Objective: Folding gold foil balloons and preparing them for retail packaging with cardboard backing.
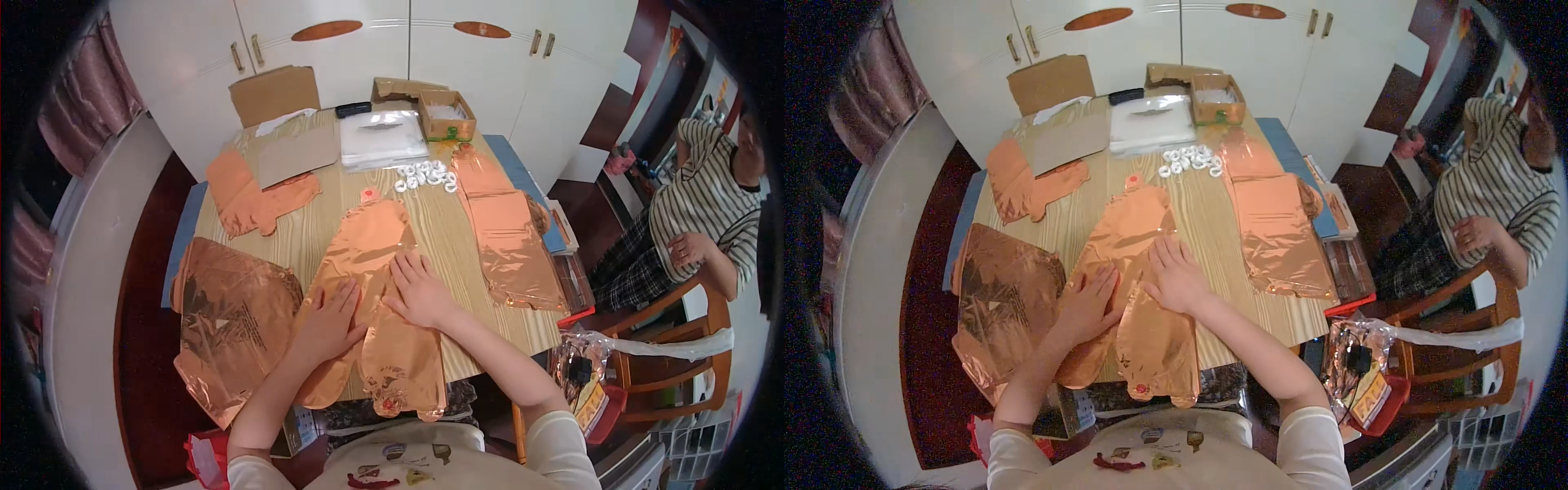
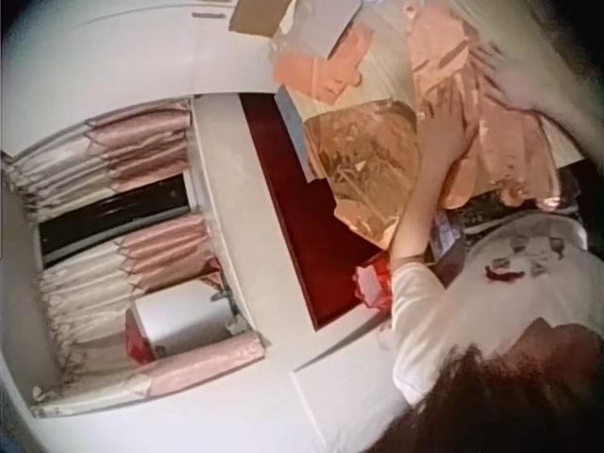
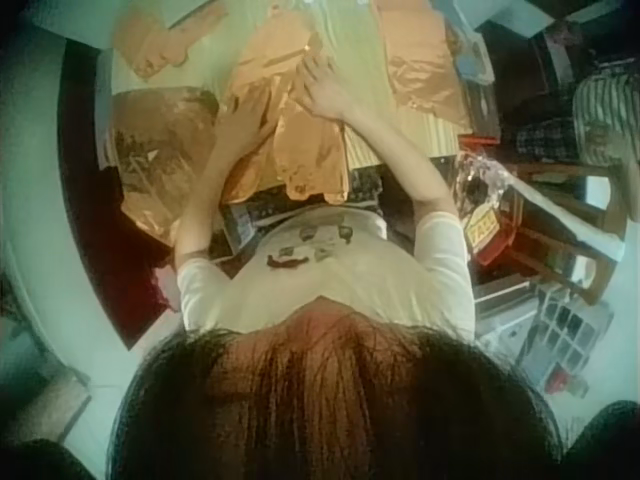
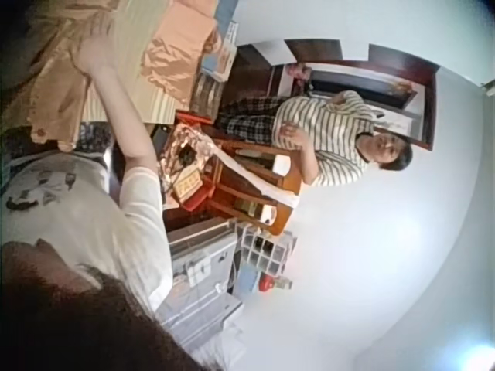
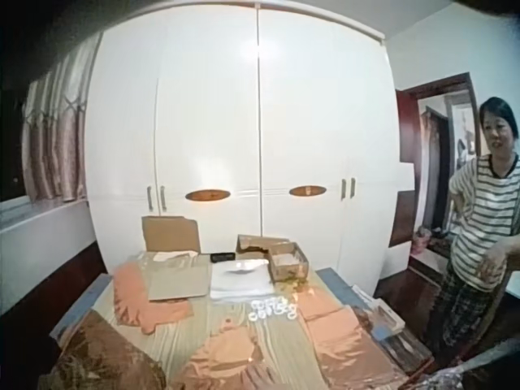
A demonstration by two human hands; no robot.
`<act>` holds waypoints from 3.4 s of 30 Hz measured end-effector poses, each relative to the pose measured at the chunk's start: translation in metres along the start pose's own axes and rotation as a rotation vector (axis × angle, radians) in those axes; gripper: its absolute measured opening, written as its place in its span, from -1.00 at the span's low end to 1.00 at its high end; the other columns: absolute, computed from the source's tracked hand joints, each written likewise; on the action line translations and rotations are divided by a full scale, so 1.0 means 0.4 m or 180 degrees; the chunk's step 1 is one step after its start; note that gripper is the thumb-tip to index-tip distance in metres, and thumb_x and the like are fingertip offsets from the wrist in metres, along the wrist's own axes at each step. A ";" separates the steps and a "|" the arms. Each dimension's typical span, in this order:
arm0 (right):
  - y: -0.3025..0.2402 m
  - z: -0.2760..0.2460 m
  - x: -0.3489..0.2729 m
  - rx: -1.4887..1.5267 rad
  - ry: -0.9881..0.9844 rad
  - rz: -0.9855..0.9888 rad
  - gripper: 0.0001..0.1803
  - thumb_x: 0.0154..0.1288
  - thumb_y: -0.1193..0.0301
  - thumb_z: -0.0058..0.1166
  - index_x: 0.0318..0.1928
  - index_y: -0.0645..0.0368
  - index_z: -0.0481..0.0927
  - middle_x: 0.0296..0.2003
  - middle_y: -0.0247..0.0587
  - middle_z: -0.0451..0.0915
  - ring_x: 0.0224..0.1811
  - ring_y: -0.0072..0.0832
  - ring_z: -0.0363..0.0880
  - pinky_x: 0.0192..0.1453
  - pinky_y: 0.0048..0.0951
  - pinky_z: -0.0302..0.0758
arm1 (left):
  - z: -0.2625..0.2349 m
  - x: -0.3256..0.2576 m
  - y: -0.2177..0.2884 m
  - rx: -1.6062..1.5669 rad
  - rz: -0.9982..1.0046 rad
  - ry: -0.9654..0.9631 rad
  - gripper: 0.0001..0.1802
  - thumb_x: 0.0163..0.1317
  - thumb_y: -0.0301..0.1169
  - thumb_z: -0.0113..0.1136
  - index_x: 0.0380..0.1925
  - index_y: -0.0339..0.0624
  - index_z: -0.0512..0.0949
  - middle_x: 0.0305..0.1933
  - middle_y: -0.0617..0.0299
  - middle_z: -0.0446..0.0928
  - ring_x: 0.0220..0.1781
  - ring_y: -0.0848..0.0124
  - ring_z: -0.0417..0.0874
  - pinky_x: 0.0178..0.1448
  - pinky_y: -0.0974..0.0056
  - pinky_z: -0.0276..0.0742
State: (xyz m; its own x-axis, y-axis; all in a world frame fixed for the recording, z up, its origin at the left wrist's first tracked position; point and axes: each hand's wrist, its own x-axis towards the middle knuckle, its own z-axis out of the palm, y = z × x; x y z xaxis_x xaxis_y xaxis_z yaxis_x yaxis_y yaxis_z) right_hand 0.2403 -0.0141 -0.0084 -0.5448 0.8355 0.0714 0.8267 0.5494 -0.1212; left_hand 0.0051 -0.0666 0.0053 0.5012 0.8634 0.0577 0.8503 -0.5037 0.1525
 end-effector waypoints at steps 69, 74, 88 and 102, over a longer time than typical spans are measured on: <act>0.000 0.011 -0.030 0.1807 0.0697 -0.0481 -0.73 0.04 0.41 0.10 -0.24 -0.03 0.78 0.12 -0.27 0.60 0.22 -0.22 0.43 0.34 -0.21 0.30 | -0.015 0.096 -0.067 -0.0132 0.0007 -0.0116 -0.12 0.32 0.10 0.02 0.43 -0.26 0.05 0.52 -0.09 0.05 0.56 0.07 0.02 0.52 -0.16 -0.06; 0.005 0.031 -0.027 0.1891 0.0658 -0.0474 -0.74 0.07 0.42 0.07 -0.25 0.03 0.77 0.01 -0.33 0.67 0.20 -0.24 0.47 0.34 -0.20 0.32 | -0.005 0.123 -0.081 -0.0137 0.0092 -0.0161 -0.09 0.31 0.17 0.00 0.44 -0.23 0.06 0.53 -0.03 0.03 0.58 0.10 -0.01 0.50 -0.19 -0.04; -0.007 0.009 -0.030 0.1856 0.0762 -0.0580 -0.76 0.09 0.46 0.05 -0.27 0.11 0.76 -0.05 -0.26 0.69 0.18 -0.25 0.51 0.32 -0.20 0.34 | -0.002 0.166 -0.138 -0.0068 -0.0163 -0.0311 0.01 0.25 0.25 -0.02 0.46 -0.24 -0.01 0.56 -0.01 -0.06 0.60 0.15 -0.09 0.53 -0.22 -0.18; 0.106 0.007 0.163 0.1340 0.1746 0.0123 -0.65 0.13 0.42 0.07 -0.05 0.29 0.60 -0.08 0.07 0.61 0.02 0.00 0.53 0.15 -0.16 0.44 | -0.001 0.176 -0.136 0.0104 -0.0259 -0.0140 0.10 0.20 0.34 -0.08 0.44 -0.34 0.00 0.56 -0.01 -0.06 0.60 0.18 -0.09 0.54 -0.22 -0.21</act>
State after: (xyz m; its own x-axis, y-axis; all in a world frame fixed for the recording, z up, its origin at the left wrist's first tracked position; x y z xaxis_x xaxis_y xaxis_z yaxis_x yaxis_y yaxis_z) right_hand 0.2395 0.0637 -0.0118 -0.2746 0.7982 0.5361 0.6589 0.5623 -0.4997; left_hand -0.0060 0.0217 0.0016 0.4362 0.8998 0.0028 0.8929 -0.4332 0.1226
